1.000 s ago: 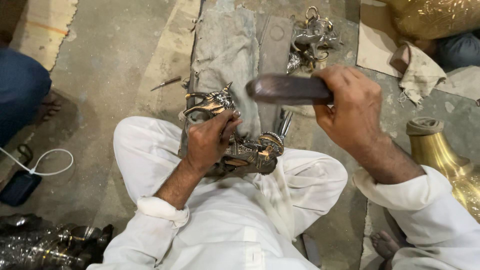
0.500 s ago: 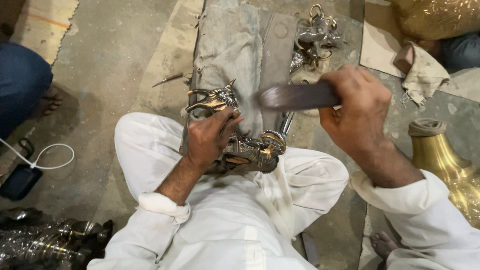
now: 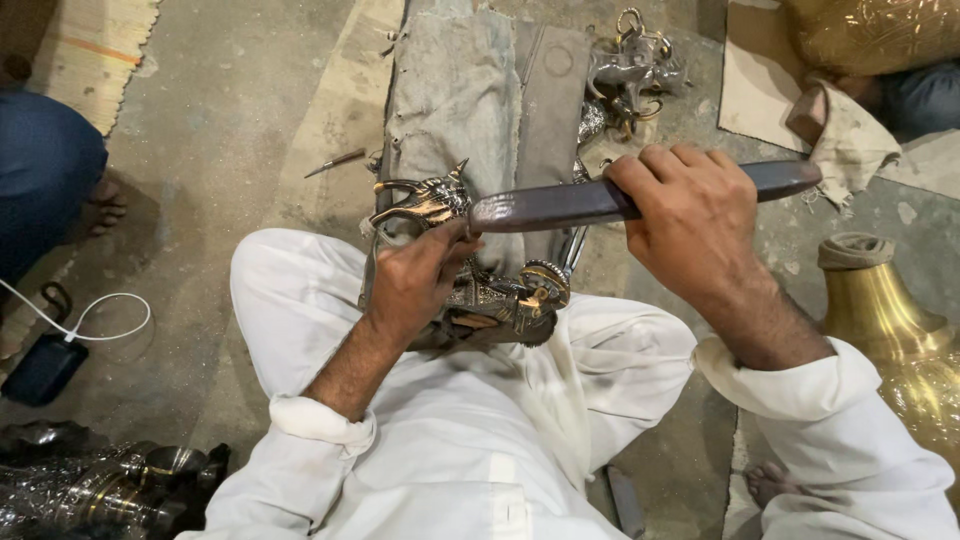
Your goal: The person sits on the floor holding an ornate metal animal figurine against a sand-filled cushion and uses a small punch and a wooden mallet to repeatedly strike and shape the figurine's surface, repositioning the piece and the punch between strikes.
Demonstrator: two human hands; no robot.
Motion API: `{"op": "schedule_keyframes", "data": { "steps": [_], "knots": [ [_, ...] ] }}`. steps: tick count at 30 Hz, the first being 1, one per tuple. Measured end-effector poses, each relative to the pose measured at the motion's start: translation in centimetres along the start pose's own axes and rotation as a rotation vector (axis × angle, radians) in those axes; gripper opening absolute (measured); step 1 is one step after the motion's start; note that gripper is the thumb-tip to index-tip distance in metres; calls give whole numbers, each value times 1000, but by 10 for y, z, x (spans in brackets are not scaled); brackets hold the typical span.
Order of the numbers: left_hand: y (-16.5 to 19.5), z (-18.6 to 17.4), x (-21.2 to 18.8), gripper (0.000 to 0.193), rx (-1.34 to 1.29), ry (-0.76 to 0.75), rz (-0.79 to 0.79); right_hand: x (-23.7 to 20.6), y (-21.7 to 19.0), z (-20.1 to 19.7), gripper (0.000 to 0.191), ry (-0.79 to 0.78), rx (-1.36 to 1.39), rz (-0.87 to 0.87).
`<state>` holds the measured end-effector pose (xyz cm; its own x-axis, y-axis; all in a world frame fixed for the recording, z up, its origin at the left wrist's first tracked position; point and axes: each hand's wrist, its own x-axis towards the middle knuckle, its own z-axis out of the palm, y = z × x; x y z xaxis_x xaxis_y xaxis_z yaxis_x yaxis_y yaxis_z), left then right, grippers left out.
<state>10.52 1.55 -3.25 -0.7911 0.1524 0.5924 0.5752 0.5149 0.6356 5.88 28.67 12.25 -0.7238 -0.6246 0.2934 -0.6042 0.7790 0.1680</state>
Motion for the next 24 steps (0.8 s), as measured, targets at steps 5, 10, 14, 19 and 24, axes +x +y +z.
{"op": "schedule_keyframes", "data": {
  "steps": [5, 10, 14, 19, 24],
  "knots": [
    [3, 5, 0, 33, 16, 31, -60, 2, 0, 1, 37, -4, -22, -12],
    [5, 9, -2, 34, 45, 60, -56, -2, 3, 5, 37, -12, -22, -7],
    [3, 8, -3, 36, 29, 42, 6, -6, 4, 11, 38, 36, -31, -2],
    [-2, 12, -4, 34, 77, 37, 58, -7, 4, 11, 24, 193, 307, 65],
    [-5, 15, -4, 36, 99, 5, 41, -4, 2, 4, 21, 138, 6, -9]
  ]
}}
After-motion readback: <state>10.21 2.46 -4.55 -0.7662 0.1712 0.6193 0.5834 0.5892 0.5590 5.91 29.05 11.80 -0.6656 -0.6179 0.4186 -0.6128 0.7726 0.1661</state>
